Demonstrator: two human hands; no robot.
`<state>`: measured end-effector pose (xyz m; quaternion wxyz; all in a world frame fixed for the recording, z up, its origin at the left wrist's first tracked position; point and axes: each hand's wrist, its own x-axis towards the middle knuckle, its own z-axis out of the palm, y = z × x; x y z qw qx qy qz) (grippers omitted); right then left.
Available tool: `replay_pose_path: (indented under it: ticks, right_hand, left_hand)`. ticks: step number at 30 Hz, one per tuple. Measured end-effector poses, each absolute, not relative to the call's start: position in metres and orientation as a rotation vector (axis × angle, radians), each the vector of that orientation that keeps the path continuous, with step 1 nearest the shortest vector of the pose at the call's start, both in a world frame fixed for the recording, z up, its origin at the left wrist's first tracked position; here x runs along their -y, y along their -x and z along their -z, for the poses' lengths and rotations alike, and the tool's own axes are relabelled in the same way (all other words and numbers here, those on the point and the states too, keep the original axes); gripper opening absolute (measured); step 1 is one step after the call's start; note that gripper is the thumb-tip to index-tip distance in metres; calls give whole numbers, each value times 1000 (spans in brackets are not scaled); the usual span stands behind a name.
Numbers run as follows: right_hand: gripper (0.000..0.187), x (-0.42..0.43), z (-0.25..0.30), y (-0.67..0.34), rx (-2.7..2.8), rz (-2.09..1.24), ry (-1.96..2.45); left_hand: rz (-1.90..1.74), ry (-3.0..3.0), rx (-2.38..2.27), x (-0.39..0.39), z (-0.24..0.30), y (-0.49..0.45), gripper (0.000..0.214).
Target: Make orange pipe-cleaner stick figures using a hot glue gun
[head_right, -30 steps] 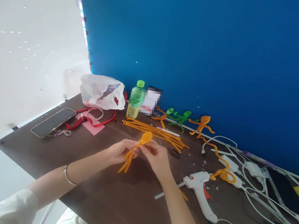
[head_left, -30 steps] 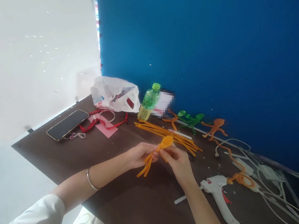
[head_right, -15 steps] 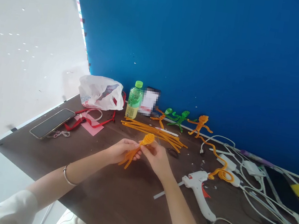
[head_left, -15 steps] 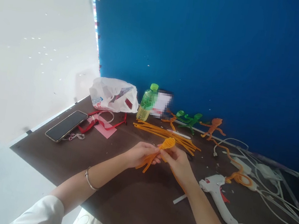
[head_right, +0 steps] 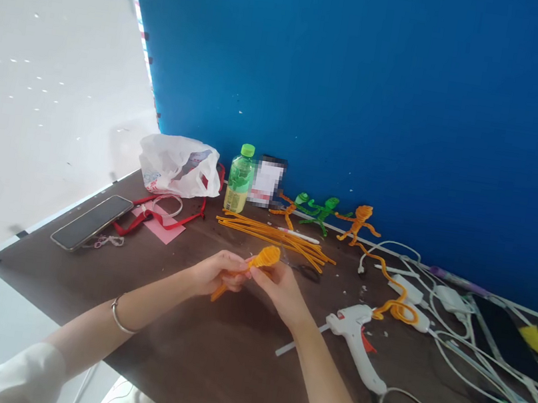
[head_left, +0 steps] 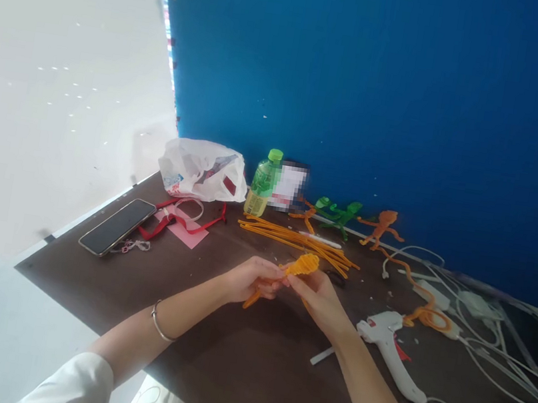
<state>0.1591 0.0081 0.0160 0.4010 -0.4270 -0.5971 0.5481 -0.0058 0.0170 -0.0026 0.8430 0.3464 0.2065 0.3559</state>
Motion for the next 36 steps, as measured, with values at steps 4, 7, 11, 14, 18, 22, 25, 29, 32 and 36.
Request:
replay_pose_path:
  ticks: [4,7,11,14,18,22,25,29,32,36]
  right_hand:
    - [29,-5,-15,-151,1455,-1327,1122]
    - [30,-3,-13,-147,1372,-1281,1116]
    - [29,-1,-10,-146,1316,-1247,1145]
    - [28,1,-11,-146,1323,-1213,1168]
    - [28,5,-13,-141,1283,-1079,1232]
    - [26,8,-12,-135,1209,-979,1255]
    - [22,10,-9,-134,1196,-903,1282]
    - [16,12,-10,-132,1255,-807,1293]
    - [13,12,-10,-132,1267,-803,1275]
    - [17,9,-8,-132,1237,-892,1253]
  left_hand:
    - [-873,-792,-485,-15,1,5,26]
    - [-932,-843,-530,-15,2,4,31]
    - [-980,-914,-639,-14,4,3,36]
    - [-1024,-1010,-703,-13,4,3,35]
    - [-1096,-1194,-803,-13,2,3,33]
    - [-1195,-1277,-870,-12,0,2,28]
    - [-1271,-1311,-915,-10,-1,1,22]
    - [-1306,-1318,-935,-9,-2,0,19]
    - [-1299,-1221,-935,-9,-3,-1,18]
    - [-1269,-1045,-937,-10,-5,-2,16]
